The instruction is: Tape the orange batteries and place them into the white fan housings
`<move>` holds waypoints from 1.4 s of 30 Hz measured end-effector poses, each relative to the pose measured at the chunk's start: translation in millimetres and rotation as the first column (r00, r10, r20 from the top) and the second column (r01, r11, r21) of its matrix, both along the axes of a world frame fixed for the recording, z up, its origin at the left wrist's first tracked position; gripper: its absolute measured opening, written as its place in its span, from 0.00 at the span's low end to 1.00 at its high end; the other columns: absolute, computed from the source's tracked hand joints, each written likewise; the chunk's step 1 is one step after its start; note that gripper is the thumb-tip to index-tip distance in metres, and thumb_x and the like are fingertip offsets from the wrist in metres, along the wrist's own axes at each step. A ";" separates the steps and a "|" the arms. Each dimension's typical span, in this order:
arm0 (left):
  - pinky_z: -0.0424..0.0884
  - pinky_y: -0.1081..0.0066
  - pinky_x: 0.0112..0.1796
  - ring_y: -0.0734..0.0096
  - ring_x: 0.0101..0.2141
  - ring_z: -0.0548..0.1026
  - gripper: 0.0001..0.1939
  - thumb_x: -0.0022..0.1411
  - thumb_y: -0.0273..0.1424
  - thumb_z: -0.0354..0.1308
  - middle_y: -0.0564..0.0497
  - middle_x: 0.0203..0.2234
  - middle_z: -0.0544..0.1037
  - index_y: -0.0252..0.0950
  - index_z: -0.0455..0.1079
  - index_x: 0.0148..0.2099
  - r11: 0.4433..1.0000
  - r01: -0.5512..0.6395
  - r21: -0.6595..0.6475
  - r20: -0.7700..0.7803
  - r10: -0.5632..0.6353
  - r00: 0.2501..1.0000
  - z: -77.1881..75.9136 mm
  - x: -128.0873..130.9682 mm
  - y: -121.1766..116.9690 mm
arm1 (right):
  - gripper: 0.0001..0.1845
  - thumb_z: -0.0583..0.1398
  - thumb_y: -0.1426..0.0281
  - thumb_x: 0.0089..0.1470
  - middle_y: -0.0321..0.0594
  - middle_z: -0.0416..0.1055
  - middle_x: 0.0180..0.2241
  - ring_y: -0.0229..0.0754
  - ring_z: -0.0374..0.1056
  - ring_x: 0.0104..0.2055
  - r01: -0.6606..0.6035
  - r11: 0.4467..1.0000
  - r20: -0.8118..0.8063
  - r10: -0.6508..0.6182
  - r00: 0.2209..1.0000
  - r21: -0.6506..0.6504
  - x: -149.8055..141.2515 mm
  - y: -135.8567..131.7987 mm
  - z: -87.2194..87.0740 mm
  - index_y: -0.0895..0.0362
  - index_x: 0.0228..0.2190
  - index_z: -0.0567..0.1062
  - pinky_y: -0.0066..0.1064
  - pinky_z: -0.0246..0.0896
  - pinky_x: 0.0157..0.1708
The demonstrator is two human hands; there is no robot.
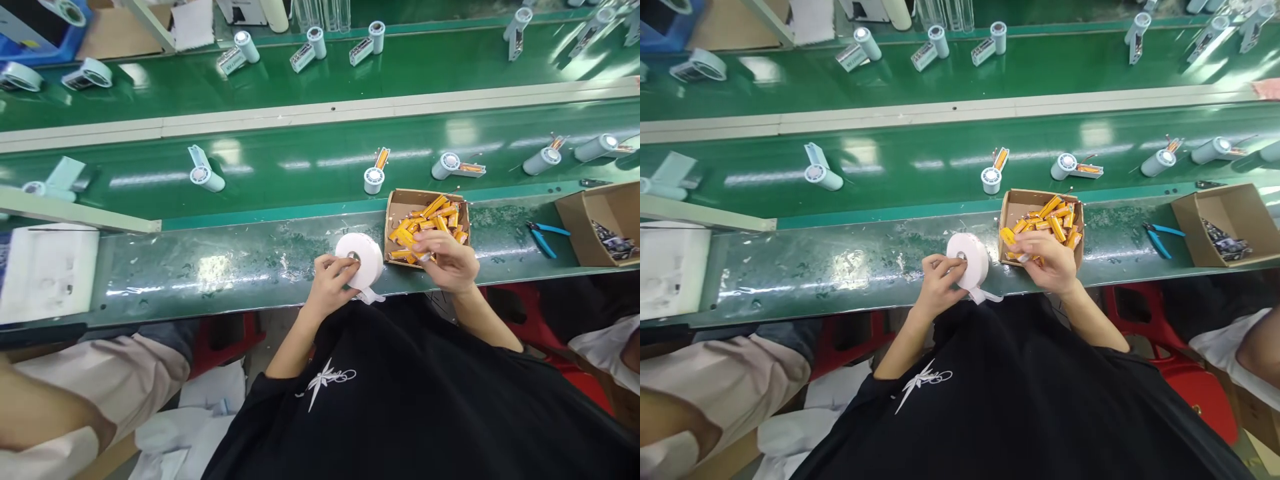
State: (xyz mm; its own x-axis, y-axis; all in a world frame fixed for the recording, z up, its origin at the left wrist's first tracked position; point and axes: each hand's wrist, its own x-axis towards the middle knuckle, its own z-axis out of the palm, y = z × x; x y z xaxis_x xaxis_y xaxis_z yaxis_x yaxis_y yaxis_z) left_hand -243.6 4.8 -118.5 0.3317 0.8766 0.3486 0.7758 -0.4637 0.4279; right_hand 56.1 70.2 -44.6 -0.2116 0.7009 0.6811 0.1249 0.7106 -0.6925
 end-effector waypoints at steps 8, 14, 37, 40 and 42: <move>0.68 0.47 0.54 0.48 0.50 0.76 0.16 0.68 0.42 0.70 0.45 0.48 0.88 0.47 0.83 0.56 0.995 0.087 -0.056 0.006 -0.087 0.996 9.4 -0.5 -2.8 | 0.04 0.68 0.67 0.66 0.38 0.87 0.33 0.53 0.87 0.43 0.028 0.997 0.212 -0.043 0.976 0.072 -3.8 -1.2 -9.8 0.45 0.38 0.82 0.48 0.88 0.42; 0.67 0.51 0.53 0.52 0.47 0.75 0.16 0.69 0.43 0.71 0.45 0.46 0.87 0.45 0.83 0.56 0.997 0.036 0.071 0.012 -0.037 0.999 10.3 0.3 -4.3 | 0.06 0.65 0.67 0.70 0.39 0.88 0.38 0.51 0.86 0.52 -0.149 0.988 0.200 0.153 0.968 -0.033 -17.8 -14.9 -28.6 0.44 0.43 0.83 0.50 0.87 0.51; 0.66 0.54 0.49 0.54 0.48 0.71 0.26 0.79 0.33 0.62 0.45 0.48 0.87 0.49 0.72 0.75 0.985 0.036 0.170 -0.105 -0.018 0.994 26.5 17.8 2.7 | 0.46 0.69 0.43 0.62 0.46 0.79 0.64 0.55 0.78 0.66 0.024 0.703 -0.279 -0.314 0.908 -0.711 -66.0 7.1 -30.5 0.40 0.73 0.64 0.50 0.81 0.62; 0.65 0.53 0.51 0.55 0.49 0.72 0.27 0.78 0.34 0.63 0.45 0.47 0.87 0.48 0.72 0.74 0.974 0.218 0.058 -0.067 -0.214 0.975 37.6 12.5 -6.9 | 0.40 0.75 0.49 0.56 0.43 0.84 0.54 0.53 0.83 0.56 -0.074 0.641 -0.310 -0.264 0.913 -0.764 -43.8 15.9 -29.5 0.44 0.65 0.75 0.46 0.86 0.54; 0.65 0.53 0.54 0.56 0.50 0.72 0.26 0.78 0.32 0.62 0.48 0.50 0.87 0.52 0.72 0.73 0.930 0.366 -0.028 -0.052 -0.367 0.929 40.2 1.5 -13.3 | 0.29 0.75 0.54 0.57 0.39 0.85 0.51 0.48 0.84 0.53 -0.067 0.707 -0.387 -0.304 0.871 -0.705 -11.8 27.6 -19.4 0.42 0.58 0.80 0.41 0.86 0.50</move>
